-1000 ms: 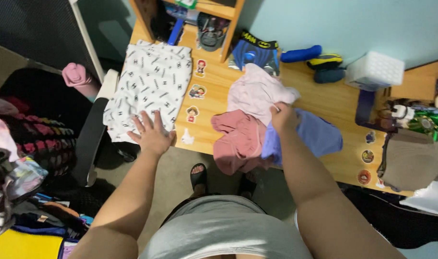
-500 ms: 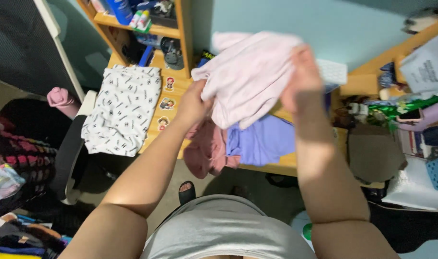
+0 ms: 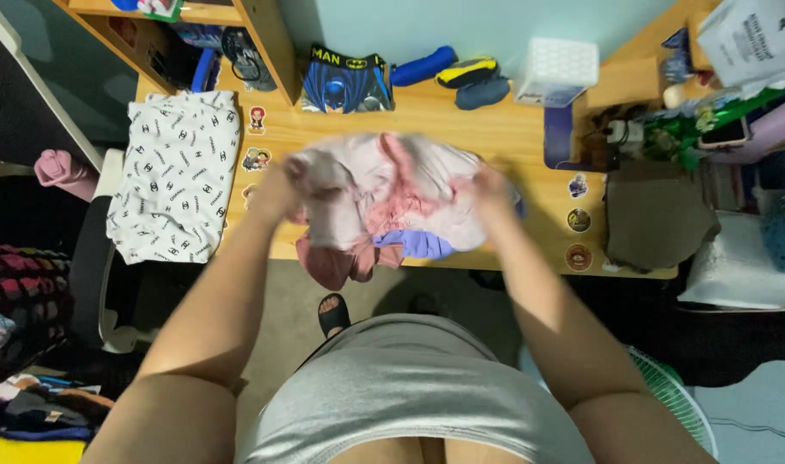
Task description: Folding various items of clothing including underwear and small garments on a desk.
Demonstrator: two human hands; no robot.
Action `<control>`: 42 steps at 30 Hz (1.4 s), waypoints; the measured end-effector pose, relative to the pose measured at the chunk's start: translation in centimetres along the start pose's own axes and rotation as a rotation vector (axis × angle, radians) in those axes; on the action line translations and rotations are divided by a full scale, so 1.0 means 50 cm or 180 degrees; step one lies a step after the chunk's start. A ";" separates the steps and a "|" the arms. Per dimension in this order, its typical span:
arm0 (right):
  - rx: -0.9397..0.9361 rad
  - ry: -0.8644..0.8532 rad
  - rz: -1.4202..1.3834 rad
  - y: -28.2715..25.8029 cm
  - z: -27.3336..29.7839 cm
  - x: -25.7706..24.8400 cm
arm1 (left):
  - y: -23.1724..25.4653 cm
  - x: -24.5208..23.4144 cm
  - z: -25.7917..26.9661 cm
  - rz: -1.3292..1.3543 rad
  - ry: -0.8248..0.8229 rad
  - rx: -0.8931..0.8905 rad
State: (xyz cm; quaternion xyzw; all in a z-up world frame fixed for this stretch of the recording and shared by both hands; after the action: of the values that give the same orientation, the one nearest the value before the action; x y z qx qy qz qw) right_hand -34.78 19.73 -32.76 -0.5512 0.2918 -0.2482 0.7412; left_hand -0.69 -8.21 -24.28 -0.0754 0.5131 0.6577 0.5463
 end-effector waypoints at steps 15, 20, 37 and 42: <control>0.1050 -0.0126 0.0365 -0.098 0.020 0.050 | 0.035 0.015 0.099 -0.0577 0.1469 0.1268; 0.0474 -0.1098 -0.1185 -0.238 0.035 0.113 | 0.220 0.103 0.138 -0.0522 0.1059 0.2199; -0.0339 -0.0641 0.1579 0.097 -0.127 0.135 | 0.316 0.124 0.078 0.0707 -0.1029 0.1717; 0.1883 -0.1399 -0.2151 -0.279 0.022 0.244 | 0.278 0.034 0.083 0.1459 -0.0744 0.2088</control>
State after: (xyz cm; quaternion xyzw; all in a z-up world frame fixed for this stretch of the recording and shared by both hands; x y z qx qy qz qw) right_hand -26.03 8.28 -21.02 -0.4204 -0.1491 -0.4246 0.7879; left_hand -10.52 -2.26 -15.25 0.2940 0.6334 0.5681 0.4354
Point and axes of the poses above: each hand's wrist, its own z-axis away from the middle knuckle, its own x-axis out of the palm, y = z × x, the point moved 6 cm from there along -z, towards the middle knuckle, and after that the axes turned 9 degrees about -z, right-handed, at the moved point
